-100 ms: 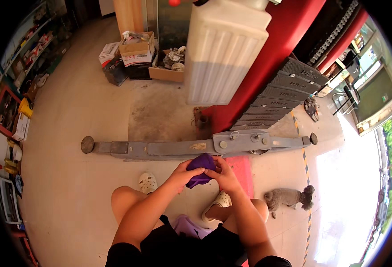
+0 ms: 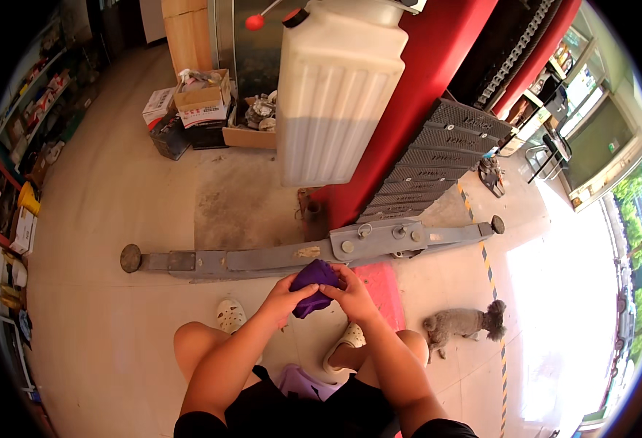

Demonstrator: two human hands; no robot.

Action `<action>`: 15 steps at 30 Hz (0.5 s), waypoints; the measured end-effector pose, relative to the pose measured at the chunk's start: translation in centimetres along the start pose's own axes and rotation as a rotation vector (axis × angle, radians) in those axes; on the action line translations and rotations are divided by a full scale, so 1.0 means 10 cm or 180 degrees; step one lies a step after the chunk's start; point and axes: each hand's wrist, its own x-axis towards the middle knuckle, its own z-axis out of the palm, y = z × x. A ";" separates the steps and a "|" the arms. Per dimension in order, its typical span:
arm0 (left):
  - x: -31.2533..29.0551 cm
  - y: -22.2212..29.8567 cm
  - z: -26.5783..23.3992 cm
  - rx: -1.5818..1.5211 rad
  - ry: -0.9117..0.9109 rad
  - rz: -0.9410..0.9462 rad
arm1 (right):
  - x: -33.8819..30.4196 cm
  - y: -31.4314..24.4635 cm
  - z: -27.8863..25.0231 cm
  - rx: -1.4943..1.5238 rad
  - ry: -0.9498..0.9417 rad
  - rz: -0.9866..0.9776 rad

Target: The person sits on the floor and uses a purple cloth to wipe down the metal components of a red car lift. They clean the horizontal arm and the vertical column of the lift, focusing on joints and crevices. A small dog is present in the background.

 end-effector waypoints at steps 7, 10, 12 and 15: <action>0.07 -0.04 0.03 -0.0040 0.0015 -0.0104 | -0.02 -0.05 0.00 0.0523 0.0441 -0.0102; 0.07 -0.04 0.02 -0.0035 0.0014 -0.0299 | -0.03 -0.05 0.00 0.0686 0.0643 -0.0247; 0.07 -0.05 0.03 -0.0069 0.0056 -0.0319 | -0.03 -0.05 0.00 0.0746 0.0697 -0.0299; 0.05 -0.07 0.04 -0.0112 0.0104 -0.0386 | -0.02 -0.01 -0.01 0.0829 0.0639 -0.0312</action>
